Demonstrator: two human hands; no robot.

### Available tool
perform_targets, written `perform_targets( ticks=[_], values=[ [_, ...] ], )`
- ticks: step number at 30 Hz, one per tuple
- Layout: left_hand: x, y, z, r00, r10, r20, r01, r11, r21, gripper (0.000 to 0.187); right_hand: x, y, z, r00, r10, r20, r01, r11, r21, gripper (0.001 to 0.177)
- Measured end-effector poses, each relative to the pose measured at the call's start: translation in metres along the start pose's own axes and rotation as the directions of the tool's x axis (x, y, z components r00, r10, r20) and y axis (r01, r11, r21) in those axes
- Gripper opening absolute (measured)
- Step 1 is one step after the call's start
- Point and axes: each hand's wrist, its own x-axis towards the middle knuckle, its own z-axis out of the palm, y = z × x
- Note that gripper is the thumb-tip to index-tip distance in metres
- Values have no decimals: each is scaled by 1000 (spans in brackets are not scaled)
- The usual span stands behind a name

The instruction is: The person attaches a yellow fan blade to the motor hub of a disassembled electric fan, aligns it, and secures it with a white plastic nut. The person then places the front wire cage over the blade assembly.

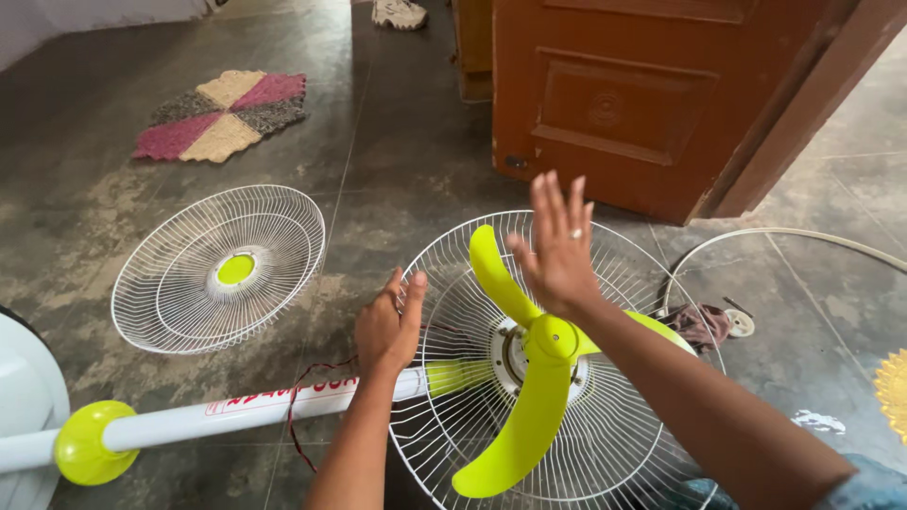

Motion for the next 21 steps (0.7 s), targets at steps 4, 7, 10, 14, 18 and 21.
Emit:
perform_targets(
  ticks=[4, 7, 10, 14, 18, 21],
  values=[
    [-6, -3, 2, 998, 54, -14, -54, 998, 33, 91, -11, 9, 1, 999, -38, 0, 38, 989, -142, 89],
    [2, 4, -6, 999, -44, 25, 42, 996, 78, 90, -2, 8, -1, 996, -82, 34, 88, 971, -221, 93],
    [0, 3, -1, 1000, 12, 11, -13, 998, 60, 90, -8, 15, 1, 993, -105, -56, 90, 973, -214, 91],
    [-4, -4, 3, 999, 52, -16, -51, 997, 57, 87, -26, 13, 11, 997, -53, -58, 43, 986, -159, 88],
    [1, -8, 7, 993, 109, -38, -105, 989, 103, 73, -29, 17, -6, 960, -122, 251, 133, 991, -26, 74],
    [3, -15, 15, 989, 145, -40, -137, 978, 157, 58, -50, 17, -36, 872, -139, 469, 108, 990, 93, 75]
  ],
)
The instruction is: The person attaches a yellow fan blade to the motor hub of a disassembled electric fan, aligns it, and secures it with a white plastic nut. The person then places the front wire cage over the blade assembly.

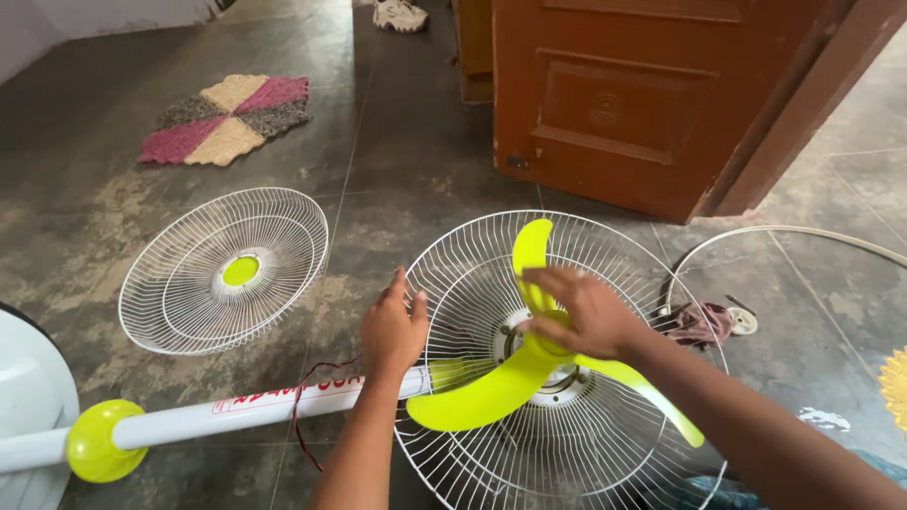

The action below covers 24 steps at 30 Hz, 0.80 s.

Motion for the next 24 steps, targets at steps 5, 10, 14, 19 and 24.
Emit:
perform_targets(
  ticks=[5, 10, 14, 19, 24],
  values=[
    [3, -10, 7, 999, 23, -28, -23, 1000, 3, 75, -26, -20, -28, 945, -157, 288, 133, 986, 104, 64],
    [1, -9, 7, 999, 16, -32, -16, 1000, 11, 79, -20, -29, -42, 917, -126, 378, 114, 992, 53, 84],
    [5, -4, 7, 1000, -3, -28, 5, 999, 45, 78, -20, -33, -39, 955, -53, 293, 58, 998, -8, 77],
    [0, -9, 10, 995, 28, -101, -31, 999, -36, 61, -21, -36, -35, 925, 135, 354, -109, 990, -95, 83],
    [-4, -9, 8, 989, 65, -132, -81, 990, -117, 65, -26, -39, -32, 948, 42, 316, -8, 994, -109, 87]
  ],
)
